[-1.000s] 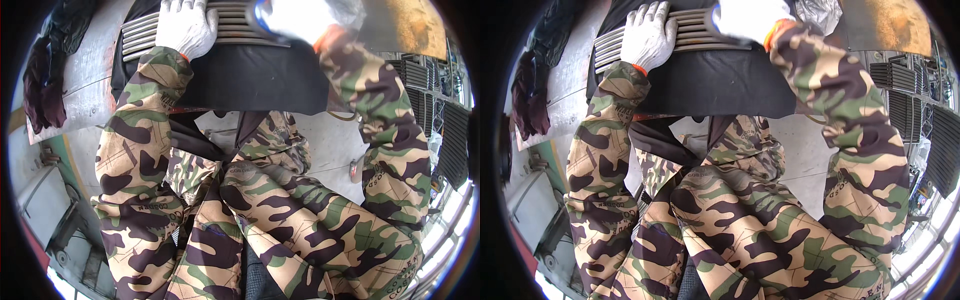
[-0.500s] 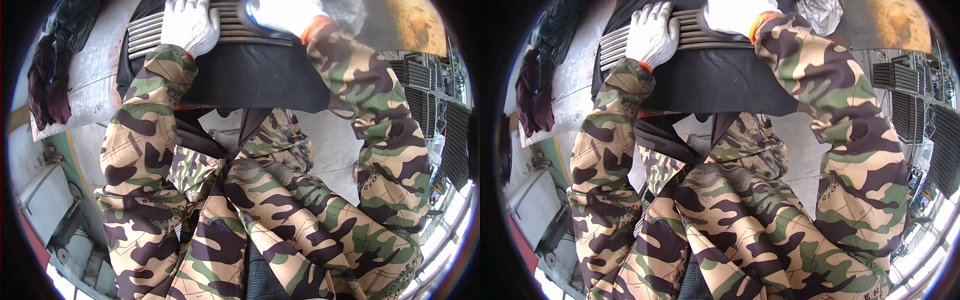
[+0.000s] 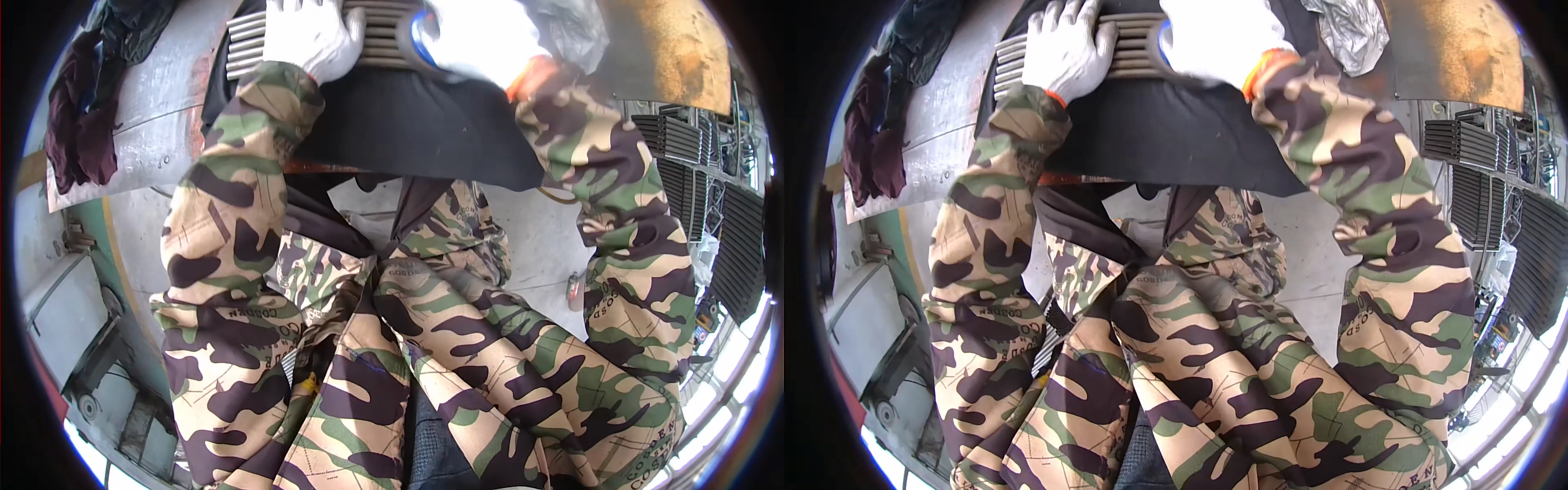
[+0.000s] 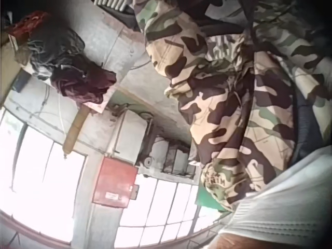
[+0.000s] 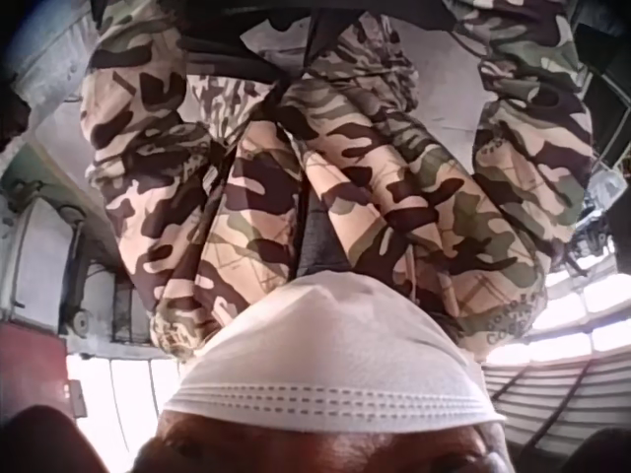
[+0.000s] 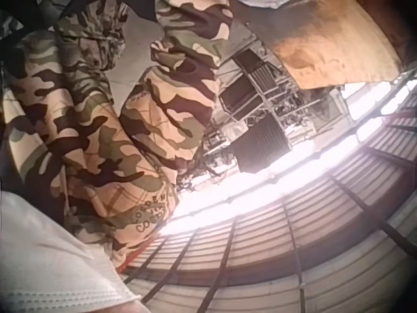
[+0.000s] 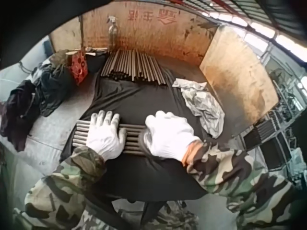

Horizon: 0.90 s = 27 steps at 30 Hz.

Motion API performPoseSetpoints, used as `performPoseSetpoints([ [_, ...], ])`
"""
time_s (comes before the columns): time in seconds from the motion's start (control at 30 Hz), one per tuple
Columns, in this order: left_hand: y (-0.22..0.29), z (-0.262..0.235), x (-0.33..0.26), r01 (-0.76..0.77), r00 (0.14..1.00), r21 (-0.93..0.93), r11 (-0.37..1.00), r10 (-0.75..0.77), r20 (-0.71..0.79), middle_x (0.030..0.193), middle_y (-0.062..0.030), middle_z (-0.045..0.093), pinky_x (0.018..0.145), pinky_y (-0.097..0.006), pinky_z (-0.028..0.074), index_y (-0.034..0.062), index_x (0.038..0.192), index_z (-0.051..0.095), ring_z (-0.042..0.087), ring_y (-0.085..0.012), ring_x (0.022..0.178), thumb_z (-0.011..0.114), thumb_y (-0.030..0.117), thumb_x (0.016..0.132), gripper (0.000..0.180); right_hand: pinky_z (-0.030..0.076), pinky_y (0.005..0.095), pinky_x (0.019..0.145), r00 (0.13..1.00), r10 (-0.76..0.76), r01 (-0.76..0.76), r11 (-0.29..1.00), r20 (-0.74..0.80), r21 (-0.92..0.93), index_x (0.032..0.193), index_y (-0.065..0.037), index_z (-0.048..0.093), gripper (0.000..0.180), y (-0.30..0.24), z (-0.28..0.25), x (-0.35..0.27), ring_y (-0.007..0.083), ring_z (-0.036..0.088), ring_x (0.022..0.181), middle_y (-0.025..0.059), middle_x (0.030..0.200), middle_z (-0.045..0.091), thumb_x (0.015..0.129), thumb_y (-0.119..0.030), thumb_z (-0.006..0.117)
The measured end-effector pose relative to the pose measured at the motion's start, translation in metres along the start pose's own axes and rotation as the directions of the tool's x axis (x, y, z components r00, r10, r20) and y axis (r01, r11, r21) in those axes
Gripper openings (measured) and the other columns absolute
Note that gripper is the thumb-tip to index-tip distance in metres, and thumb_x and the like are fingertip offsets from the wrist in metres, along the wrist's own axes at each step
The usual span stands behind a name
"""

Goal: Grinding and smoothing the ends of bundles of metal rods using a handheld orbital sander.

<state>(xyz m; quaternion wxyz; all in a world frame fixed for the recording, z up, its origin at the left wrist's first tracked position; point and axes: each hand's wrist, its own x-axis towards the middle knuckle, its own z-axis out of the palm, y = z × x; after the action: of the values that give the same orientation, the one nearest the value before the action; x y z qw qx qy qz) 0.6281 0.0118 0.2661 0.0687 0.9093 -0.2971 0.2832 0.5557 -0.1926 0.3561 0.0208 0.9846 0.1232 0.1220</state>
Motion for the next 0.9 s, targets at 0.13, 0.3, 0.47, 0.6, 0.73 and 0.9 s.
performPoseSetpoints([
  [0.13,-0.001,0.001,0.007,0.114,0.986,-0.044,0.993,-0.108,0.126,0.145,-0.0265,0.056,0.123,-0.056,0.025,-0.0049,0.14,0.058,0.045,-0.0447,0.141,0.05,0.036,0.101,0.056,0.057,0.0517,0.077,0.999,0.039,-0.039,0.999,-0.013,-0.018,0.099,-0.006,0.066,0.026,0.002,0.004,0.019,0.0407,0.069,0.09,0.0212,0.095,0.068,0.088,-0.029,0.063],
  [0.3,0.005,-0.002,0.013,0.13,0.984,-0.037,0.991,-0.124,0.131,0.145,-0.0265,0.056,0.122,-0.056,0.025,-0.005,0.139,0.058,0.046,-0.0447,0.141,0.05,0.036,0.101,0.057,0.057,0.0512,0.073,0.999,-0.011,0.009,0.999,-0.035,-0.044,0.096,-0.006,0.064,0.024,-0.001,-0.004,0.009,0.0407,0.069,0.083,0.0211,0.091,0.067,0.088,-0.028,0.063],
  [0.47,0.001,0.002,0.008,0.122,0.989,-0.047,0.991,-0.117,0.094,0.142,-0.027,0.059,0.122,-0.056,0.027,-0.0047,0.137,0.06,0.049,-0.0448,0.138,0.052,0.035,0.1,0.055,0.057,0.0509,0.073,0.995,0.007,-0.014,0.998,-0.1,-0.067,0.096,-0.007,0.065,0.021,0.012,0.013,0.018,0.0398,0.069,0.083,0.0201,0.09,0.066,0.088,-0.027,0.062],
  [0.6,0.007,-0.001,0.015,0.098,0.992,-0.037,0.995,-0.095,0.083,0.142,-0.0267,0.059,0.122,-0.056,0.027,-0.0045,0.137,0.06,0.049,-0.0442,0.138,0.052,0.036,0.1,0.055,0.056,0.0511,0.076,0.997,0.001,-0.002,1.0,-0.073,-0.009,0.096,-0.006,0.066,0.023,0.006,0.005,0.015,0.0403,0.069,0.083,0.0209,0.091,0.067,0.087,-0.027,0.062],
  [0.73,0.006,0.0,0.009,0.11,0.99,-0.044,0.993,-0.106,0.093,0.142,-0.027,0.059,0.122,-0.056,0.027,-0.0047,0.137,0.06,0.049,-0.0439,0.138,0.052,0.035,0.1,0.054,0.057,0.051,0.077,0.997,0.063,-0.065,0.997,-0.048,-0.045,0.097,-0.006,0.066,0.025,0.008,0.011,0.03,0.0397,0.07,0.086,0.0217,0.094,0.068,0.088,-0.029,0.062],
  [0.9,0.009,-0.002,0.011,0.087,0.993,-0.039,0.995,-0.084,0.083,0.142,-0.0267,0.059,0.121,-0.056,0.028,-0.0046,0.137,0.06,0.05,-0.044,0.137,0.052,0.035,0.1,0.055,0.057,0.0506,0.075,0.993,-0.028,0.023,0.999,-0.118,-0.043,0.097,-0.006,0.066,0.024,0.005,0.01,0.019,0.0394,0.07,0.084,0.021,0.091,0.067,0.088,-0.028,0.062],
])
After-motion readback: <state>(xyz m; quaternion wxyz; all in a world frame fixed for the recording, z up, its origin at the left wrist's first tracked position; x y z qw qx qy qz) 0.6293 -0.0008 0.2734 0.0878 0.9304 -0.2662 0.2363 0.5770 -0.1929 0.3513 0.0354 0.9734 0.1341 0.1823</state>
